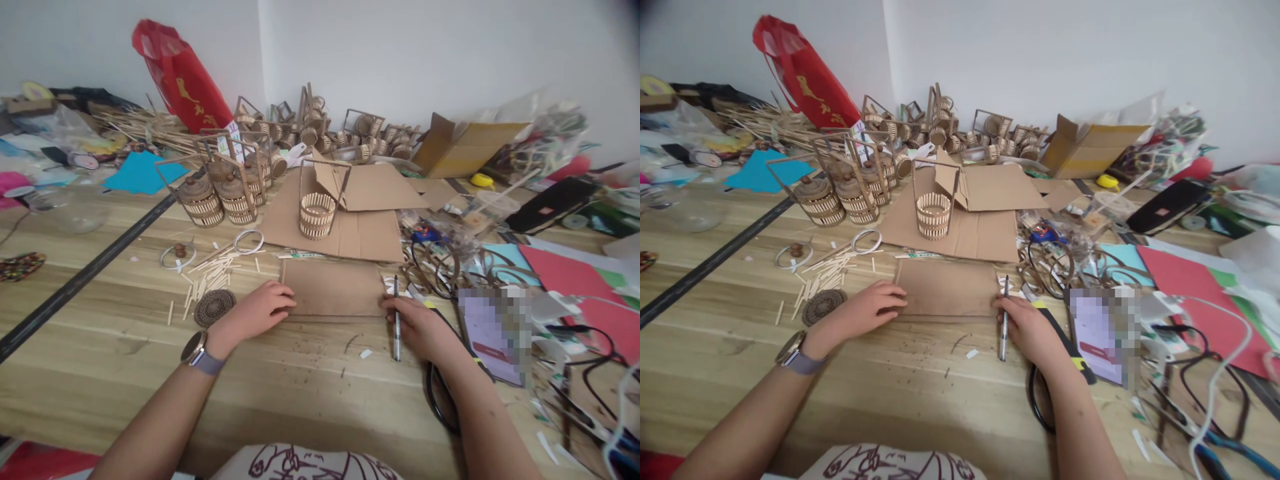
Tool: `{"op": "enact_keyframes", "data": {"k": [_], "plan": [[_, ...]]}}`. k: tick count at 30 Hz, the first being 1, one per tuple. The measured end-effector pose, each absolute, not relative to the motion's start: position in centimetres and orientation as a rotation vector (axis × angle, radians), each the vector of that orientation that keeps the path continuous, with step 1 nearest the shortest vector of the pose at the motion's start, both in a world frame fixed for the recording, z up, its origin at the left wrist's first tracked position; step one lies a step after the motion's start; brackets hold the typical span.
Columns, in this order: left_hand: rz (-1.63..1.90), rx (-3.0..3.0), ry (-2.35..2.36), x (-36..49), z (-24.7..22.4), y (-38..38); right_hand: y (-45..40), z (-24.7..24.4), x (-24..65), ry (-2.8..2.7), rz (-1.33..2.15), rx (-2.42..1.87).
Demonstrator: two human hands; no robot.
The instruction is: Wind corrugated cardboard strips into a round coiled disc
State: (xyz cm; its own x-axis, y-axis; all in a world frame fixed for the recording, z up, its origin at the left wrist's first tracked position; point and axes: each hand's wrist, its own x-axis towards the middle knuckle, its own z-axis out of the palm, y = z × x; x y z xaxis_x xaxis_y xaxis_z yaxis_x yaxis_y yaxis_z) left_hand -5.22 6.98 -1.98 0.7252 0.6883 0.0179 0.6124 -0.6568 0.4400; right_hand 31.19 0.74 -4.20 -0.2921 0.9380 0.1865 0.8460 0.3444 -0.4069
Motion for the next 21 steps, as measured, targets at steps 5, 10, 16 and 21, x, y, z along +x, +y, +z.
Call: {"op": "enact_keyframes", "data": {"k": [5,10,16,21], "plan": [[0.251,2.522,0.989,-5.4,-2.0,7.1,0.5,-3.7,31.3,-2.232,0.373,-1.564],[0.246,2.513,1.019,-5.9,-2.0,7.5,0.6,-3.4,30.6,-2.228,0.414,-1.551],[0.223,2.491,1.056,-6.8,-1.5,7.7,0.8,-3.5,30.0,-2.233,0.427,-1.513],[0.167,2.476,1.028,-7.8,-1.6,8.2,0.8,-3.8,30.4,-2.212,0.445,-1.496]]}}
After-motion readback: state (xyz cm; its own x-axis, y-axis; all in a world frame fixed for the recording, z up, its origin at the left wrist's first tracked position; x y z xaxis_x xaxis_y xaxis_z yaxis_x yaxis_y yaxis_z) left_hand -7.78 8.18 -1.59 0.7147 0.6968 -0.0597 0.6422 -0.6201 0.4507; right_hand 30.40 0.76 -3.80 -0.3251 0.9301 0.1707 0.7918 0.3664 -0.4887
